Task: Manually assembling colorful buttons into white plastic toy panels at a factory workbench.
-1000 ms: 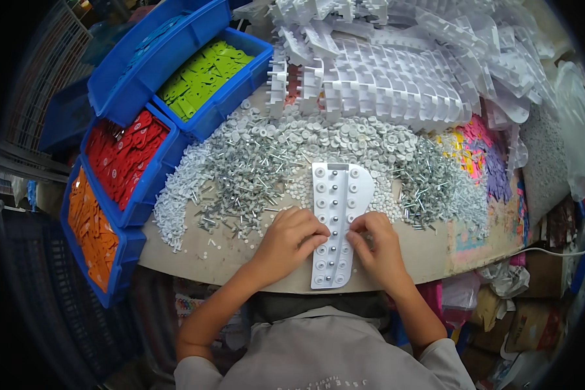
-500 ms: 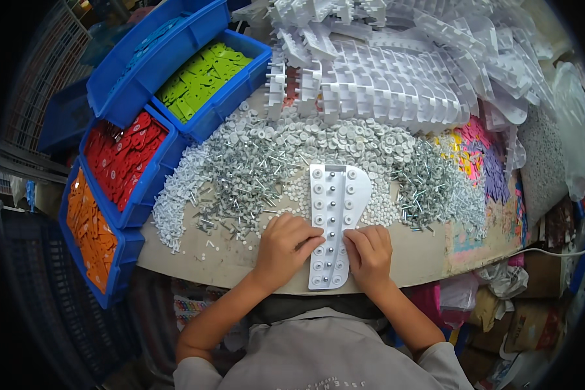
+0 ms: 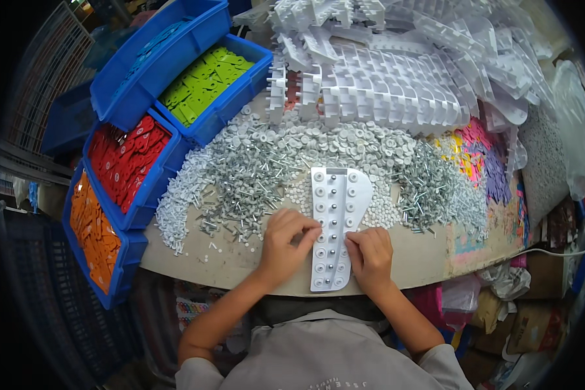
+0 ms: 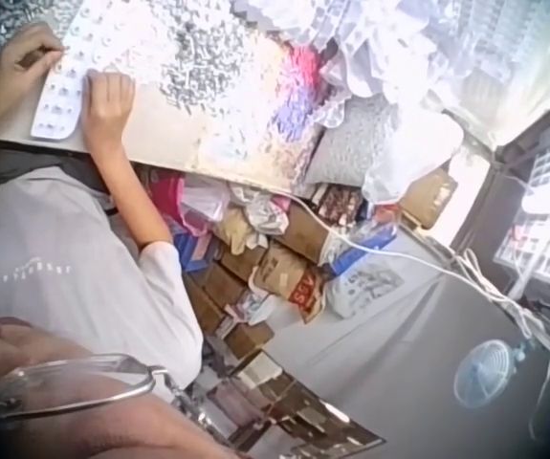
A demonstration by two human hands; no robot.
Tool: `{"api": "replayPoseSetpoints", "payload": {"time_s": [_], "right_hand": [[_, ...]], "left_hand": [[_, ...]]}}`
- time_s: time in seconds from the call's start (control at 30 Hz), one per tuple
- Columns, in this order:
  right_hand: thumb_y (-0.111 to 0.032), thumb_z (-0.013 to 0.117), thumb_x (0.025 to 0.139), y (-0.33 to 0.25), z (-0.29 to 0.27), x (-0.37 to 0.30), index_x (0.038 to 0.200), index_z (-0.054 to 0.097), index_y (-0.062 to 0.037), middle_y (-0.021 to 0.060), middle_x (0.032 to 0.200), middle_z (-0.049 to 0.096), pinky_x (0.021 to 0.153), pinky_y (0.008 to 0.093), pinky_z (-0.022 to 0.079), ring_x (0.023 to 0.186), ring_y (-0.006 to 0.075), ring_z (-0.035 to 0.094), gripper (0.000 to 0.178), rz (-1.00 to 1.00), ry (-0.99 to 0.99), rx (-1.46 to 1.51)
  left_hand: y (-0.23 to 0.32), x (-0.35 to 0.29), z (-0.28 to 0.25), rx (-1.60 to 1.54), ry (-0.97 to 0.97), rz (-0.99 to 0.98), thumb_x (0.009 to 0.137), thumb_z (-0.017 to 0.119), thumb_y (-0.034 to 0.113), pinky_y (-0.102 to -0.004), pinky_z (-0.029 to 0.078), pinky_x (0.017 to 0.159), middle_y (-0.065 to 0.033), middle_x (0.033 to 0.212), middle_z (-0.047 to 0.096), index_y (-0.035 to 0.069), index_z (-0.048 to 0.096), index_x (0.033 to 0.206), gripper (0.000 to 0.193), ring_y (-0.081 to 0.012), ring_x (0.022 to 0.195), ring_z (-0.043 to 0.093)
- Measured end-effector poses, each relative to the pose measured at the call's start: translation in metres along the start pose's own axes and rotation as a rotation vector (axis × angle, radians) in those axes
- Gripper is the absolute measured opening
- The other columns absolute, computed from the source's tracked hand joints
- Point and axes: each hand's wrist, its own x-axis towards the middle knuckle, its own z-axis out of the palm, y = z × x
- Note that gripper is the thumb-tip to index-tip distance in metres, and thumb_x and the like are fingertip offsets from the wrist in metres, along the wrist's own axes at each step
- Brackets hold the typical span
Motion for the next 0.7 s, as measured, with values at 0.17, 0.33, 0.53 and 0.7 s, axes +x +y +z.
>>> {"api": "replayPoseSetpoints", "payload": {"time_s": [0.17, 0.33, 0.53, 0.7], "right_hand": [[0.003, 0.073, 0.079, 0.001, -0.001, 0.002, 0.09, 0.065, -0.0017, 0.0108, 0.076, 0.057, 0.065, 0.0403, 0.042, 0.071, 0.03, 0.053, 0.014, -0.012, 0.017, 0.014], [-0.001, 0.072, 0.081, 0.01, -0.011, 0.011, 0.087, 0.065, -0.0018, 0.0096, 0.077, 0.058, 0.067, 0.0407, 0.041, 0.071, 0.03, 0.053, 0.01, -0.004, -0.004, 0.053], [-0.005, 0.07, 0.085, 0.041, -0.024, 0.06, 0.086, 0.063, -0.0019, 0.0111, 0.08, 0.058, 0.073, 0.0409, 0.041, 0.078, 0.0307, 0.054, 0.007, 0.106, 0.097, -0.154], [-0.004, 0.069, 0.084, 0.066, -0.013, 0.077, 0.089, 0.065, -0.0049, 0.0084, 0.085, 0.06, 0.081, 0.0408, 0.04, 0.087, 0.0284, 0.055, 0.006, 0.082, 0.014, -0.279]], "left_hand": [[-0.01, 0.061, -0.028, 0.401, 0.006, 0.194, 0.081, 0.073, 0.008, -0.0383, 0.043, 0.083, -0.0067, 0.085, 0.066, 0.005, 0.07, 0.086, 0.006, -0.0262, 0.088, 0.061], [-0.028, 0.117, -0.047, 0.616, 0.174, 0.29, 0.081, 0.074, 0.012, -0.0384, 0.042, 0.084, -0.006, 0.087, 0.066, 0.006, 0.07, 0.088, 0.011, -0.026, 0.09, 0.06], [-0.036, 0.129, -0.041, 0.673, 0.076, 0.171, 0.077, 0.076, 0.013, -0.0387, 0.041, 0.084, -0.0053, 0.085, 0.063, 0.007, 0.069, 0.088, 0.014, -0.0258, 0.088, 0.058], [-0.039, 0.131, -0.041, 0.626, 0.105, 0.194, 0.076, 0.077, 0.012, -0.0393, 0.041, 0.084, -0.0054, 0.082, 0.062, 0.007, 0.066, 0.082, 0.013, -0.0263, 0.087, 0.058]]}}
